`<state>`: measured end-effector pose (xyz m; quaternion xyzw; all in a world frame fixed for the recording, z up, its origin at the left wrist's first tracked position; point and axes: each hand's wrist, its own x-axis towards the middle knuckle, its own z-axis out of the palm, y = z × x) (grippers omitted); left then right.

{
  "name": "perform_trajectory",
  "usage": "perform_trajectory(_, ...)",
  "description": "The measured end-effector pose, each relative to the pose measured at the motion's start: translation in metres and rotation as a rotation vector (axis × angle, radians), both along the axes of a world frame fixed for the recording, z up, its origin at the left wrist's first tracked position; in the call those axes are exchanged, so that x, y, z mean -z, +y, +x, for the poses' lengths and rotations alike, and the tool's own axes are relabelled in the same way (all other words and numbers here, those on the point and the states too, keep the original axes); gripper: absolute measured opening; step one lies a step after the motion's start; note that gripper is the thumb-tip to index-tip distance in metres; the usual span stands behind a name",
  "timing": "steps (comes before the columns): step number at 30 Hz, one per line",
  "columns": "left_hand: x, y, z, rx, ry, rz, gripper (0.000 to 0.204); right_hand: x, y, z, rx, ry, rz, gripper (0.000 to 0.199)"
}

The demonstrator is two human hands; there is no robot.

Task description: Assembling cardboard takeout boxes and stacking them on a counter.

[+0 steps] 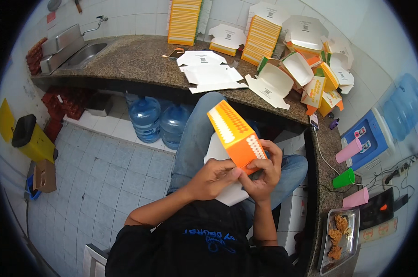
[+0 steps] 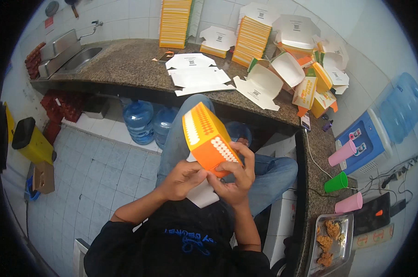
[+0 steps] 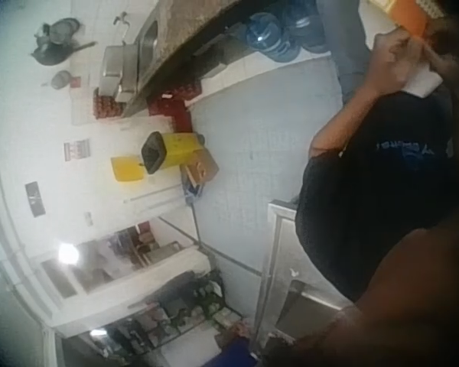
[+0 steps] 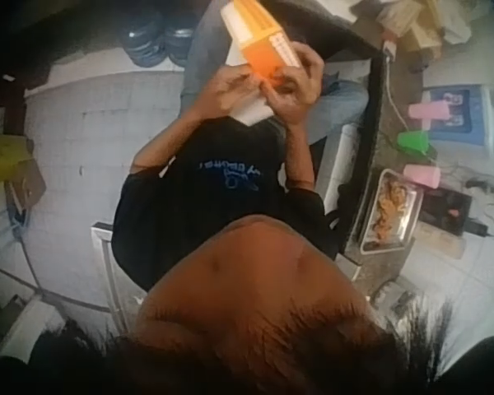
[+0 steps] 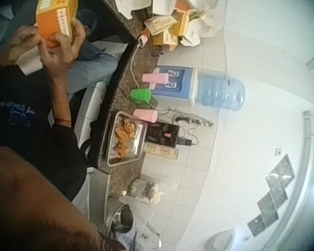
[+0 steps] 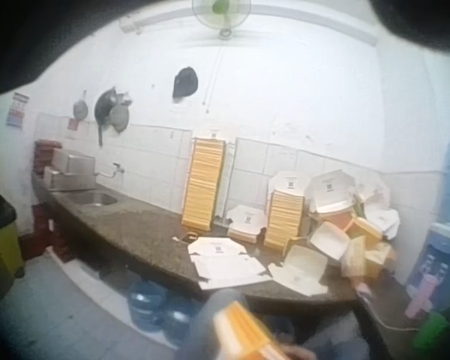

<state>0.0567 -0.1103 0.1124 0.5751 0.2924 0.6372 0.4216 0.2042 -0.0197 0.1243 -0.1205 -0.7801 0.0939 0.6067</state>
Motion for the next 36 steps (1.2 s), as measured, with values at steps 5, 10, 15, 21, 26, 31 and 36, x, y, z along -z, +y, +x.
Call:
perform_trajectory(5,-0.033,-0.033,-0.075,0.031,0.022,0.052,0.041,-0.012,0.023,0.040,-0.355,0.056,-0.386,0.042)
perform_trajectory(10,-0.043,0.007,-0.077,0.052,0.170,0.178,0.066,-0.027,0.044,0.045,-0.875,-0.006,-0.492,0.056)
perform_trajectory(15,0.037,0.039,-0.068,0.856,0.353,-0.468,0.080,-0.011,0.042,0.020,-0.848,-0.080,-0.592,0.054)
perform_trajectory(21,0.021,0.023,-0.049,0.025,0.191,-0.084,0.120,0.054,0.048,0.044,-0.771,0.345,-1.020,0.075)
perform_trajectory(26,0.107,0.024,-0.094,0.549,-0.428,0.081,0.092,0.060,0.036,0.047,-0.631,0.182,-1.112,0.070)
perform_trajectory(31,0.083,0.047,-0.115,-0.128,0.599,0.404,0.099,-0.017,0.129,0.087,-0.250,-0.497,-0.638,0.053)
perform_trajectory(36,0.026,0.071,-0.092,-0.121,0.183,-0.263,0.077,-0.121,0.211,0.083,-0.346,0.492,-0.533,0.050)
